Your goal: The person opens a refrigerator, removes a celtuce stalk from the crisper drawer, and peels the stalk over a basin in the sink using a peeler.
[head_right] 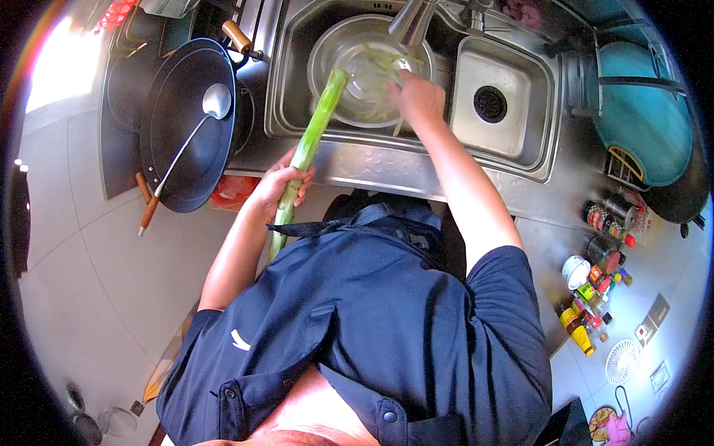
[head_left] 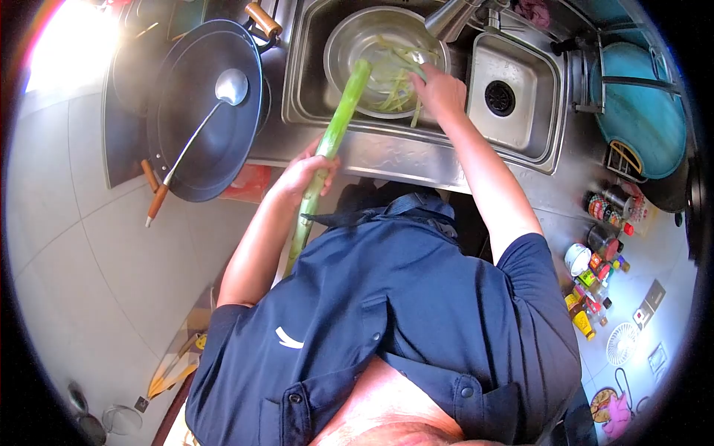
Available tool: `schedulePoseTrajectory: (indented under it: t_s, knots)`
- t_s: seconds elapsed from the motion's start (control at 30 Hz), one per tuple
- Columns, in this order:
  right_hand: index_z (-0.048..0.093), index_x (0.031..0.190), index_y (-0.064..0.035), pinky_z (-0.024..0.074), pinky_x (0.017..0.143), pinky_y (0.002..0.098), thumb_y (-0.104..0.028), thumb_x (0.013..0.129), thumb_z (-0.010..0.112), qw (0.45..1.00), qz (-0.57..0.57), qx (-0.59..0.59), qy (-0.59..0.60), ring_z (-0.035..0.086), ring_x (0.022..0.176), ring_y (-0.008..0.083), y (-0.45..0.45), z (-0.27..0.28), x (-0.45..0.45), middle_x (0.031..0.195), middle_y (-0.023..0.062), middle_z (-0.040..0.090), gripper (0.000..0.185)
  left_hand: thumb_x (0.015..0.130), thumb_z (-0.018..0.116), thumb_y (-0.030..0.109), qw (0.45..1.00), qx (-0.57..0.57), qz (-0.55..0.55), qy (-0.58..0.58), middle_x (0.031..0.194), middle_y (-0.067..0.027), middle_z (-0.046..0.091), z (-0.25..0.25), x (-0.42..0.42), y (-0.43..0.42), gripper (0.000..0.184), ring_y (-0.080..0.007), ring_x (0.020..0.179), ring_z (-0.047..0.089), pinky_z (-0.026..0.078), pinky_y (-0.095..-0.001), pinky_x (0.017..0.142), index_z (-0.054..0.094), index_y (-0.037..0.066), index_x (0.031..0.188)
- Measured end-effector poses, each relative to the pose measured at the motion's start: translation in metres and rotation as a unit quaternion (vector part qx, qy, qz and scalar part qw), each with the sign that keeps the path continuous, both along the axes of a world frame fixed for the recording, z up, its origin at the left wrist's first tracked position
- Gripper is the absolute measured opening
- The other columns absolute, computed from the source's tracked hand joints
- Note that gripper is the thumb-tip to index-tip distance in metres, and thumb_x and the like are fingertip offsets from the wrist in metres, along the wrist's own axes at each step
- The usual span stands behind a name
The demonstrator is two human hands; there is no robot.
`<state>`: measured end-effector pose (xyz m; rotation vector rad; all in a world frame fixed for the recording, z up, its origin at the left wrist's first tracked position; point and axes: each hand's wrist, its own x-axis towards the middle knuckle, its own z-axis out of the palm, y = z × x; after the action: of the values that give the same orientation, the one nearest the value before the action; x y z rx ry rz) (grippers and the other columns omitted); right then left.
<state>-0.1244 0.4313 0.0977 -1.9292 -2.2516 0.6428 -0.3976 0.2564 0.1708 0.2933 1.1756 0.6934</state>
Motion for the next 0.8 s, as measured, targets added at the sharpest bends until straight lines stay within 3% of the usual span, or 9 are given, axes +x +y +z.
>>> schedulePoseTrajectory:
  t_s: [0.13,0.23,0.4,0.53,0.6,0.8]
  knots:
    - [0.070,0.112,-0.0121,0.0549,0.078,0.0491,-0.038,0.096,0.060,0.999,0.007,0.034,-0.030,0.073,0.089,0.0377,0.012,-0.023,0.014,0.098,0.0187,0.075,0.033,0.082,0.058,0.005,1.000,-0.003,-0.012,-0.001,0.084,-0.0046,0.057,0.003,-0.002,-0.001,0.054,-0.0116,0.054,0.054,0.046,-0.0249,0.043,0.049,0.011,0.135]
    - [0.070,0.112,-0.0116,0.0556,0.078,0.0487,-0.033,0.094,0.061,0.996,0.058,-0.002,-0.073,0.073,0.088,0.0379,0.011,-0.027,0.018,0.100,0.0191,0.075,0.030,0.082,0.058,0.005,1.000,-0.007,-0.020,0.002,0.084,-0.0038,0.057,0.000,-0.003,-0.006,0.053,-0.0114,0.055,0.055,0.047,-0.0247,0.044,0.049,0.011,0.134]
    - [0.070,0.109,-0.0109,0.0567,0.079,0.0487,-0.027,0.092,0.062,0.997,0.014,0.042,-0.057,0.073,0.089,0.0390,0.008,-0.043,0.021,0.099,0.0190,0.075,0.025,0.081,0.059,0.005,1.000,0.002,-0.023,0.009,0.083,-0.0039,0.057,0.001,-0.001,-0.005,0.056,-0.0112,0.056,0.055,0.047,-0.0246,0.044,0.049,0.012,0.136]
    - [0.071,0.117,-0.0160,0.0561,0.078,0.0466,-0.033,0.092,0.066,0.990,0.032,-0.041,-0.132,0.072,0.094,0.0356,0.010,-0.041,0.022,0.107,0.0135,0.074,0.031,0.081,0.059,0.005,1.000,-0.002,-0.025,0.011,0.086,-0.0043,0.057,-0.004,-0.002,-0.007,0.061,-0.0110,0.056,0.056,0.047,-0.0243,0.044,0.047,0.012,0.140]
    - [0.070,0.122,-0.0180,0.0561,0.079,0.0455,-0.031,0.091,0.066,0.995,0.017,0.051,-0.082,0.071,0.098,0.0342,0.008,-0.042,0.025,0.116,0.0123,0.071,0.033,0.080,0.060,0.005,1.000,0.003,-0.023,0.014,0.087,-0.0045,0.058,-0.007,-0.002,-0.005,0.063,-0.0110,0.057,0.056,0.048,-0.0244,0.044,0.046,0.012,0.142]
    - [0.069,0.123,-0.0155,0.0543,0.084,0.0465,-0.028,0.091,0.066,0.989,0.044,0.095,-0.107,0.066,0.110,0.0309,0.007,-0.043,0.023,0.121,0.0085,0.069,0.034,0.080,0.060,0.004,0.999,0.018,-0.041,0.009,0.091,-0.0050,0.059,-0.010,-0.002,-0.005,0.070,-0.0114,0.057,0.057,0.049,-0.0256,0.044,0.042,0.014,0.147]
